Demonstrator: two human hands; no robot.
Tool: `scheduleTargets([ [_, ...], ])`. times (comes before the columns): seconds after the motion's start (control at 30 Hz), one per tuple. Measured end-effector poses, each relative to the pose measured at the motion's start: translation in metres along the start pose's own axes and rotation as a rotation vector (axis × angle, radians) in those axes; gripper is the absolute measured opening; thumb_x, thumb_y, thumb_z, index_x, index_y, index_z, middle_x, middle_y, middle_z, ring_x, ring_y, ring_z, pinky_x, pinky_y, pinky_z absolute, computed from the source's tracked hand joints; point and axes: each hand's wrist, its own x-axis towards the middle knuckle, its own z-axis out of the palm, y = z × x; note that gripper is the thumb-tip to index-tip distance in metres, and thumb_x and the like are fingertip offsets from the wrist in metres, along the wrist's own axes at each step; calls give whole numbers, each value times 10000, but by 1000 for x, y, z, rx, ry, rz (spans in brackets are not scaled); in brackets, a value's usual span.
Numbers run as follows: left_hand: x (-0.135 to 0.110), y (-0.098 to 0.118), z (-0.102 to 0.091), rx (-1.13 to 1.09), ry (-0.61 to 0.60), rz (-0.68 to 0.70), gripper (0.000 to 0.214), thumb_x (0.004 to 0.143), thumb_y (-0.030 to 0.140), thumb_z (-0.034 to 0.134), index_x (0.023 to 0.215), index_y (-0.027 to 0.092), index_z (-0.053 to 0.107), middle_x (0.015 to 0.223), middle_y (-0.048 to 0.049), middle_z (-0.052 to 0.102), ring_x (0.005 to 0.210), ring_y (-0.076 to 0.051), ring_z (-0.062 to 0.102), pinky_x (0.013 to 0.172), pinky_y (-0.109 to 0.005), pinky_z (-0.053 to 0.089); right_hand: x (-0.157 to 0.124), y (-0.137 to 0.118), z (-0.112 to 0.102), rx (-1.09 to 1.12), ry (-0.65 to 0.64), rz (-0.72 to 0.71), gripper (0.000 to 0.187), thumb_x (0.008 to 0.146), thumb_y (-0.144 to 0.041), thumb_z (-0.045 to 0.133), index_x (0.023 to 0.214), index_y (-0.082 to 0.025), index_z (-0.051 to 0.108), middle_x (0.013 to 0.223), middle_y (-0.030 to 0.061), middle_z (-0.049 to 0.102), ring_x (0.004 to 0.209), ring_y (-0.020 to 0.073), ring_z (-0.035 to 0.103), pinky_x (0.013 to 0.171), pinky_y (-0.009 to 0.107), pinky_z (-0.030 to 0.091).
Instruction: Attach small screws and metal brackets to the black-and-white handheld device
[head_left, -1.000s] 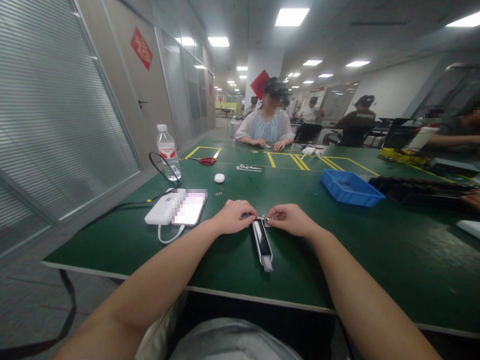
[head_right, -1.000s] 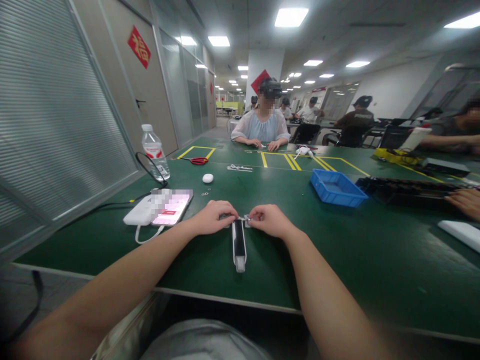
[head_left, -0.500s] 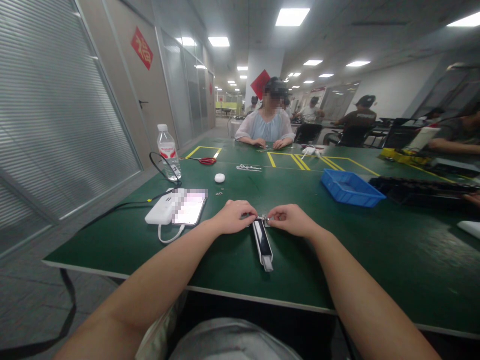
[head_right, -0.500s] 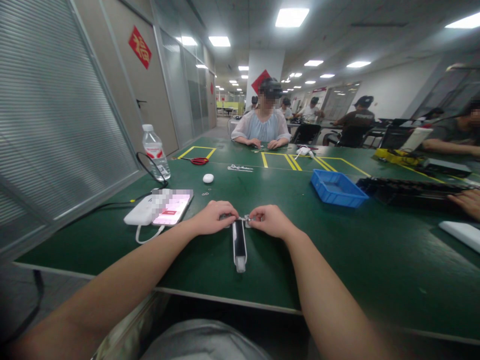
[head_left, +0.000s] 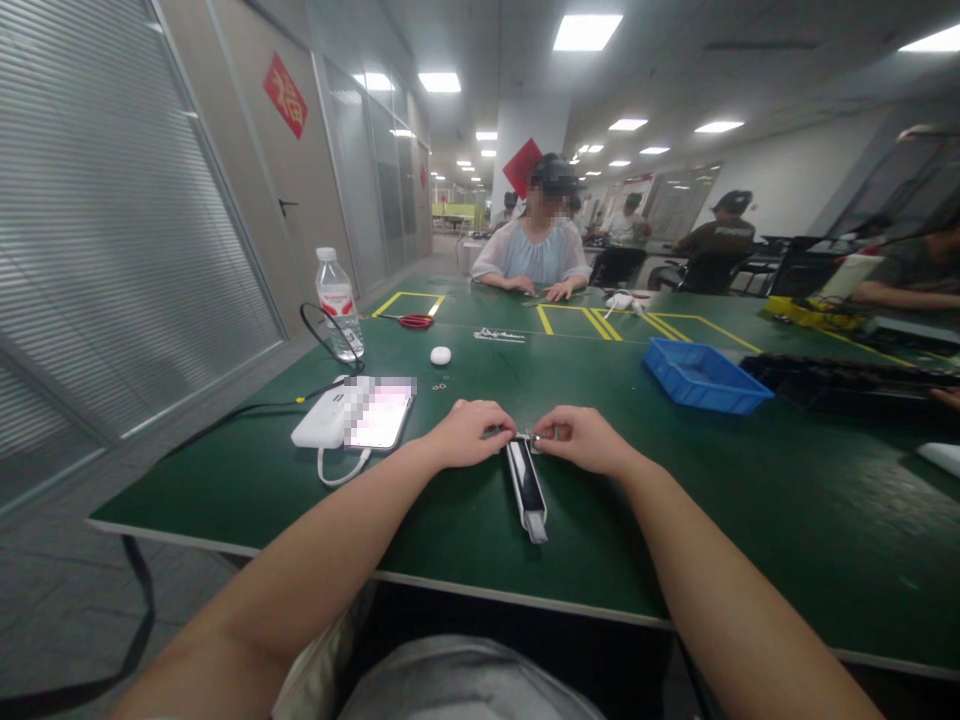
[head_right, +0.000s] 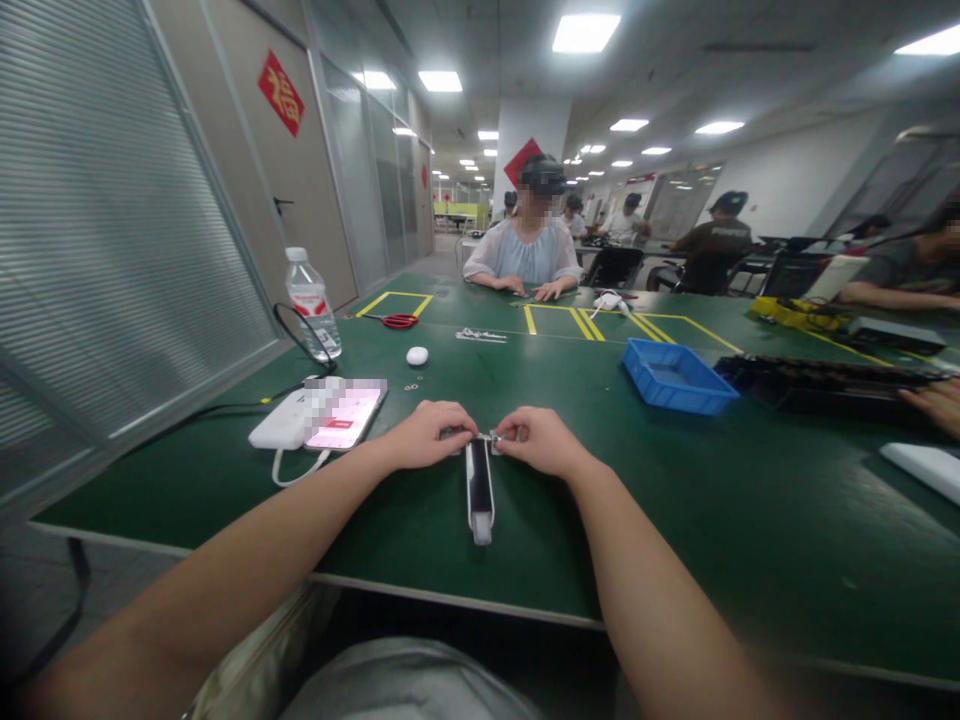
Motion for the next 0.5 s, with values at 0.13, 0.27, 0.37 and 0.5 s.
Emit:
scheduleTargets([
  [0.13,0,-1,0,-5,5,14,203,873,288,474,931,211,652,946,-18,642,931,-166,578,843,-299,390,1,-1,1,-14,44,-57,153,682,-255,660,801,-167,701,743,19,587,595,101,476,592,240,400],
  [0.27,0,-2,1,-7,2,19,211,873,296,473,937,212,655,942,-19,641,919,-161,581,832,-287,403,1,-4,2,19,42,-23,143,663,-207,661,794,-159,692,714,9,585,594,99,480,587,232,398],
  [0.37,0,-3,2,-8,7,26,217,877,302,466,943,214,654,944,-19,640,921,-162,580,831,-286,407,1,-5,2,45,20,30,131,659,-192,650,781,-159,682,666,-5,587,568,93,476,561,223,387],
  [0.5,0,-3,2,-7,5,22,215,877,299,466,940,210,652,951,-23,640,931,-165,579,836,-292,408,1,-6,2,103,-7,73,140,662,-192,635,791,-149,668,640,-13,593,532,81,471,528,212,373],
])
